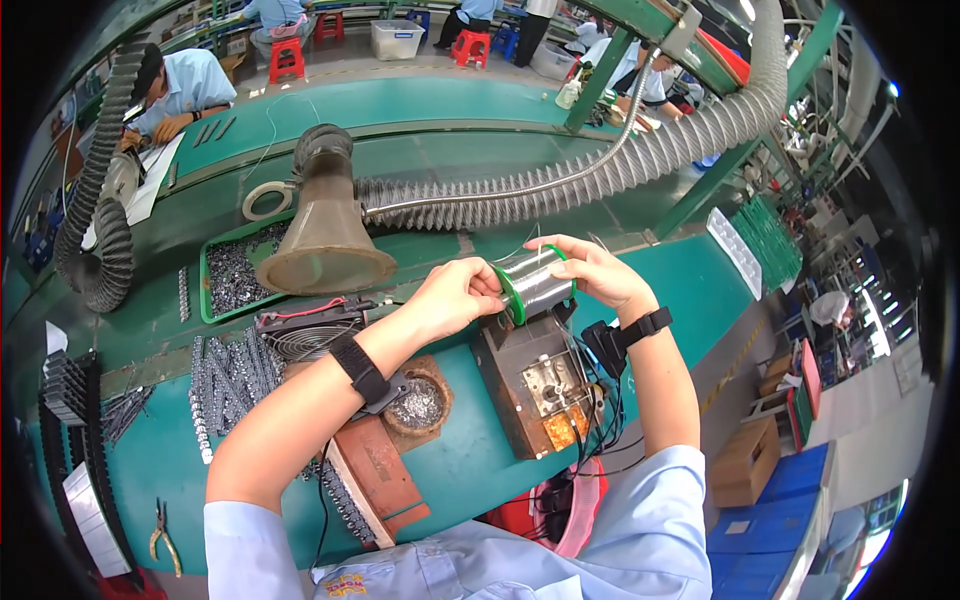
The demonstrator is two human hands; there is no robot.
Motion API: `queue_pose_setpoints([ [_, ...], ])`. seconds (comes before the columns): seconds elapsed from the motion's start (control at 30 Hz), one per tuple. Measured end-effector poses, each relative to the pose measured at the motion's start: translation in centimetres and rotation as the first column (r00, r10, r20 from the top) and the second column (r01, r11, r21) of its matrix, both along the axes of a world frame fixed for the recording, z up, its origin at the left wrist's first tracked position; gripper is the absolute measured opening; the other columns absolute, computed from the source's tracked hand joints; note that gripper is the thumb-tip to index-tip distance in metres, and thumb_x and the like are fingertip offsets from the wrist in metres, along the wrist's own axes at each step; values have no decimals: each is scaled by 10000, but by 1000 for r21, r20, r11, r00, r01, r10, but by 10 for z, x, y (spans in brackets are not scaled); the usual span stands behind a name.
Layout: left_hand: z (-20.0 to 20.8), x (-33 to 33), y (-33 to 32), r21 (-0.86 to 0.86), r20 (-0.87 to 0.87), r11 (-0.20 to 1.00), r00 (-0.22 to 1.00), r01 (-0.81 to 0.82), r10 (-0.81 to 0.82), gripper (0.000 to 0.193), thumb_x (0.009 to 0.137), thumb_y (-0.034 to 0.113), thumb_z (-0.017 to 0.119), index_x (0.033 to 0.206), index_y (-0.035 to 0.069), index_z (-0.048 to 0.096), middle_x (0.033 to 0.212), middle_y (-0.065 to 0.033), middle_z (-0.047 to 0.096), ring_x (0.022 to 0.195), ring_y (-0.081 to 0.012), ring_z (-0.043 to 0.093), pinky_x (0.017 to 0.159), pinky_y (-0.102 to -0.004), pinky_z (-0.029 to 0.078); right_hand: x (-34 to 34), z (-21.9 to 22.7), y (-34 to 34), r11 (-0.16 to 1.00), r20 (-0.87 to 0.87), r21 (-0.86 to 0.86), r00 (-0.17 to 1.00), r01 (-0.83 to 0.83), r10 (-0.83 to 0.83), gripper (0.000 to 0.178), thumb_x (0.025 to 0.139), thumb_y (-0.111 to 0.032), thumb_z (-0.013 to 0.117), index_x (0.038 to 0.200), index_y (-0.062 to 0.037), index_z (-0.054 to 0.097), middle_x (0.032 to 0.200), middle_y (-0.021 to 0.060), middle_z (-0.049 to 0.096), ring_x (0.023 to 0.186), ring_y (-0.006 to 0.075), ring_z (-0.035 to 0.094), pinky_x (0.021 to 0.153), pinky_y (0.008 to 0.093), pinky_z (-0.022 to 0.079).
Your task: The person handles a solder spool, removes a piece of plastic film, and places the spool onto a holder. They then pick up a soldering iron and pull the end of the solder wire through the holder's guide.
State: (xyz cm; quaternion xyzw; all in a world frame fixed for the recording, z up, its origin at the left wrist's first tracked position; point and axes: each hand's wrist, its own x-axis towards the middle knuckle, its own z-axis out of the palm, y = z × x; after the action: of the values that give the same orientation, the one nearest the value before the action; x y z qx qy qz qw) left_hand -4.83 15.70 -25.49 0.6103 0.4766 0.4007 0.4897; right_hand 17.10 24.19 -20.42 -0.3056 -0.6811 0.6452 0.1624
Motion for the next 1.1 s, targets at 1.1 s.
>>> queue_pose_setpoints([
  [1.1, -14, -4, 5, 39, 3, 995, 996, 87, -87, 163, 845, 87, 576, 980, -4, 587, 913, -40, 613, 897, -98, 548, 821, -256, 439, 14, -22, 2, 999, -116, 1, 993, 32, -31, 427, 783, -129, 611, 1176, -8, 496, 1046, 45, 574, 967, 114, 525, 883, 248, 391],
])
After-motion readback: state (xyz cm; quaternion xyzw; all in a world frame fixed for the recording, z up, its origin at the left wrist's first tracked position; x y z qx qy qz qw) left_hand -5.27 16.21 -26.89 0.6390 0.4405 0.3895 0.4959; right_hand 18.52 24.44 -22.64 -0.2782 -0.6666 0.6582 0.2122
